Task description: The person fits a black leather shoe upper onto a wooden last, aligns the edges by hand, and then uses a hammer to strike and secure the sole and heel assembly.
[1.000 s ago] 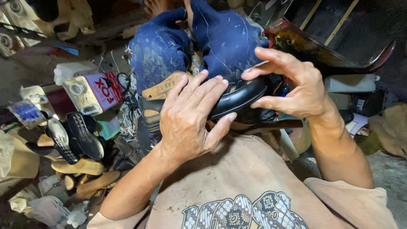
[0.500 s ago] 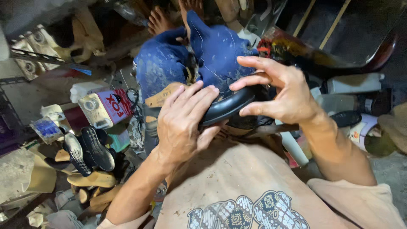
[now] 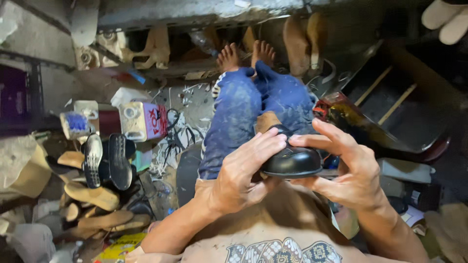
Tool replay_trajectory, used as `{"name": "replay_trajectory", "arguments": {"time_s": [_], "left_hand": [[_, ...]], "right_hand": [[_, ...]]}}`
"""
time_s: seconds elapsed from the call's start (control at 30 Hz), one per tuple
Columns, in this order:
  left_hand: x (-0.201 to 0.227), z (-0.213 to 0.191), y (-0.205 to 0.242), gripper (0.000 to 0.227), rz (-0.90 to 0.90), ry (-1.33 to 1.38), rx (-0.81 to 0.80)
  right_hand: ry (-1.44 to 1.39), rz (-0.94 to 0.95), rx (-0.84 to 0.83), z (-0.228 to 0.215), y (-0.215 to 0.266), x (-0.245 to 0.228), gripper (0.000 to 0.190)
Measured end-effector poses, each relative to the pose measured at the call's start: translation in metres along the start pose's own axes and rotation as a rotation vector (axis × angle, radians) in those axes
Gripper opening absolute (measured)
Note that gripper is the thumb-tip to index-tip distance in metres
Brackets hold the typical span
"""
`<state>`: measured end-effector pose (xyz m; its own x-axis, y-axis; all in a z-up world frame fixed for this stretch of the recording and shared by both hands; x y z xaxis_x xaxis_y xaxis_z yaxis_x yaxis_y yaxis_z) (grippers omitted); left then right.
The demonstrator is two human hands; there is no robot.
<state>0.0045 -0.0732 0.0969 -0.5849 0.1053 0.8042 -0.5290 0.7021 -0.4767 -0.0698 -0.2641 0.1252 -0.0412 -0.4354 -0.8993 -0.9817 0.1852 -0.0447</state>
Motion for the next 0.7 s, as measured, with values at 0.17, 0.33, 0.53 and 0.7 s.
{"name": "replay_trajectory", "arguments": {"time_s": [0.17,0.33,0.53,0.7], "left_hand": [[0.011,-0.011,-0.001,0.048,0.01,-0.062,-0.002],[0.017,-0.031,0.01,0.041,-0.064,0.027,0.081],[0.017,-0.043,0.052,0.047,-0.196,0.133,0.487],[0.022,-0.04,0.062,0.048,-0.249,-0.01,0.366]], "right_hand": [[0.092,-0.056,0.0,0.009,0.005,0.002,0.098],[-0.115,-0.065,-0.023,0.029,-0.002,-0.011,0.086],[0.153,-0.213,-0.127,0.057,-0.015,-0.018,0.065],[0.179,-0.224,-0.152,0.062,-0.015,-0.018,0.048]]}}
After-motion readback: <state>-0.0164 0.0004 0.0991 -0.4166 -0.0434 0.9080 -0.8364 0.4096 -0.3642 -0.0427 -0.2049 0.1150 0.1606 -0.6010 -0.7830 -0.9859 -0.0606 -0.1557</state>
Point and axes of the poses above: each hand's wrist, its own y-axis away from the middle knuckle, its own z-axis out of the palm, x = y × z, the point moved 3 cm from there along -y, towards the middle knuckle, and after that the axes turned 8 degrees about z, right-handed, at the moved point
